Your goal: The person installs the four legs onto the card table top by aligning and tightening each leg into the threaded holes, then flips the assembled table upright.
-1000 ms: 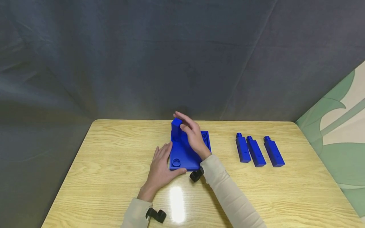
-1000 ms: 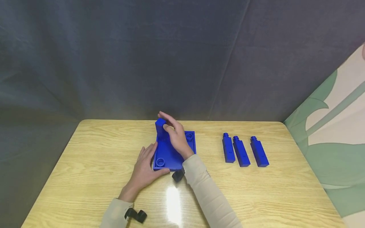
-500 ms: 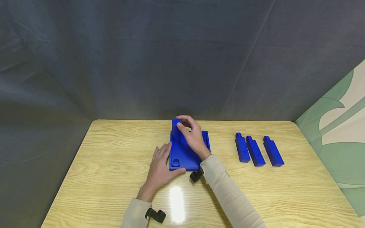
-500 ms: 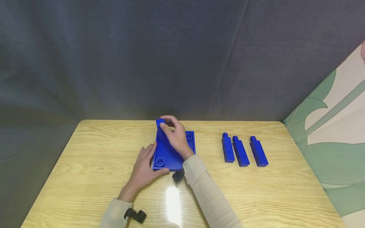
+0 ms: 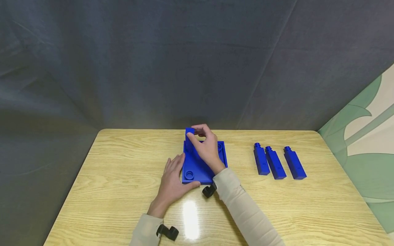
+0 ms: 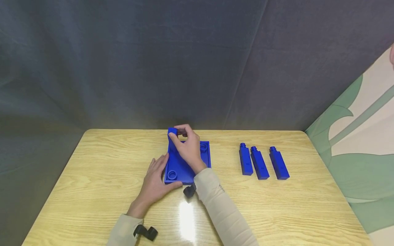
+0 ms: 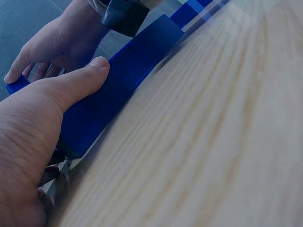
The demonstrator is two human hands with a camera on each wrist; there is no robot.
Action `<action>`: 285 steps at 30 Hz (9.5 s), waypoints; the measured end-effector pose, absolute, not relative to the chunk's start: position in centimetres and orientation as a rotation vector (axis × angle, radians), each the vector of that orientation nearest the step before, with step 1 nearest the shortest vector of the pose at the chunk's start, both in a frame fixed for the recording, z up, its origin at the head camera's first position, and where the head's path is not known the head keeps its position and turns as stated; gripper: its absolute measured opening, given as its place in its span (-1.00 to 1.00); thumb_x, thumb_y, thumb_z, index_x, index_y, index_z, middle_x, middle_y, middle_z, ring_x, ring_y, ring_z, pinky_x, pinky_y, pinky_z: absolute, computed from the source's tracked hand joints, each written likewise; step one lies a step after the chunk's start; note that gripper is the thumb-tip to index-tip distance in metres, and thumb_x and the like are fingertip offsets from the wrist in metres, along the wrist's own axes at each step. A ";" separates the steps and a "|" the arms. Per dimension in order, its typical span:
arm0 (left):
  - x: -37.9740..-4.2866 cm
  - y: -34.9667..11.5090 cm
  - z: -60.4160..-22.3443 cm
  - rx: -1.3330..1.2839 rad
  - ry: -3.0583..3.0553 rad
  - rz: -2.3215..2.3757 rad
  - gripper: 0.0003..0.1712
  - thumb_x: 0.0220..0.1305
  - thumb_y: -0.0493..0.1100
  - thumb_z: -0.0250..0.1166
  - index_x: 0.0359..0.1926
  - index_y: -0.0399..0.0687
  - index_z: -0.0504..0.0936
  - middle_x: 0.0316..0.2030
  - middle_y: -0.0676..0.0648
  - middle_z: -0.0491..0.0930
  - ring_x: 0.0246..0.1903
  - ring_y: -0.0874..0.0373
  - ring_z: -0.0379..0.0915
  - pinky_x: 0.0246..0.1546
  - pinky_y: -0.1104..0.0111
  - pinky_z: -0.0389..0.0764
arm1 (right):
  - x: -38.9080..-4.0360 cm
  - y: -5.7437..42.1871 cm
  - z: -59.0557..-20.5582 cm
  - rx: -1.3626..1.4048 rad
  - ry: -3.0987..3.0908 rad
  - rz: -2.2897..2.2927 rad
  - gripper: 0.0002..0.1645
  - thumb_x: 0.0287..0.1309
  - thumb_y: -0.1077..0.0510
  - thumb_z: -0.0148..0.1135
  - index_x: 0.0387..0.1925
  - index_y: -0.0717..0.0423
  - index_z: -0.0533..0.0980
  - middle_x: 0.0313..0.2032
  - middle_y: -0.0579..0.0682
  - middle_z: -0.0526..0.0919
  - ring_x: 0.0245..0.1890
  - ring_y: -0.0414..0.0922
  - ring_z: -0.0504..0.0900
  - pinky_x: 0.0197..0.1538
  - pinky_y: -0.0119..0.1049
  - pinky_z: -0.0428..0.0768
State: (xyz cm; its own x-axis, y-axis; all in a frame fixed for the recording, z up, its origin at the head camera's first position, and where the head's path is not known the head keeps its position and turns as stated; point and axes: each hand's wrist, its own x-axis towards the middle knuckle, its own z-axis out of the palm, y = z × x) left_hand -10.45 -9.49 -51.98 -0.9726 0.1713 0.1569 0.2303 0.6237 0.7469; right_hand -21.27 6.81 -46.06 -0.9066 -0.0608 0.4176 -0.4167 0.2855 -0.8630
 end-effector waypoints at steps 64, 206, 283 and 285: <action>-10.2 -9.4 -51.8 -0.307 -2.795 -1.313 0.47 0.09 0.41 0.66 0.80 -0.03 0.09 0.72 -0.28 0.14 0.74 -0.35 -0.17 0.75 -0.26 -0.15 | -12.7 27.1 -45.1 -0.316 -2.436 1.253 -0.24 0.28 0.35 0.59 0.48 0.22 0.54 0.22 0.31 0.68 0.10 0.12 0.70 -0.13 -0.78 0.51; -10.2 -9.6 -51.8 -0.325 -2.802 -1.319 0.46 0.12 0.44 0.62 0.81 0.00 0.06 0.73 -0.27 0.13 0.75 -0.33 -0.17 0.75 -0.27 -0.16 | -19.2 16.7 -42.5 0.401 -2.042 1.367 -0.51 0.33 0.43 0.51 0.28 0.28 0.73 0.07 0.25 0.75 -0.01 -0.09 0.69 0.10 -0.53 0.67; -10.4 -9.6 -51.9 -0.342 -2.790 -1.310 0.47 0.11 0.42 0.63 0.81 -0.04 0.07 0.73 -0.26 0.15 0.75 -0.27 -0.11 0.78 -0.15 -0.21 | -19.8 16.4 -44.7 0.415 -2.115 1.546 -0.50 0.57 0.28 0.31 0.42 0.36 0.53 0.24 0.33 0.70 0.26 0.21 0.66 0.39 -0.25 0.54; -10.4 -9.6 -51.8 -0.345 -2.790 -1.313 0.47 0.11 0.44 0.62 0.81 -0.04 0.07 0.73 -0.25 0.15 0.75 -0.27 -0.11 0.78 -0.16 -0.22 | -19.8 16.5 -44.9 0.520 -2.079 1.670 -0.49 0.66 0.36 0.08 0.51 0.37 0.46 0.35 0.33 0.64 0.38 0.18 0.59 0.46 -0.32 0.50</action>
State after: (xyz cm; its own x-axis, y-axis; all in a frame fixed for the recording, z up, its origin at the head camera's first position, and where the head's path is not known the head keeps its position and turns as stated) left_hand -10.37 -9.57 -51.84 -0.9745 0.1833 0.1292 0.2164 0.6174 0.7563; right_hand -19.83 16.52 -44.85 -0.8409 -0.0262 0.5406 -0.5335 0.2081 -0.8198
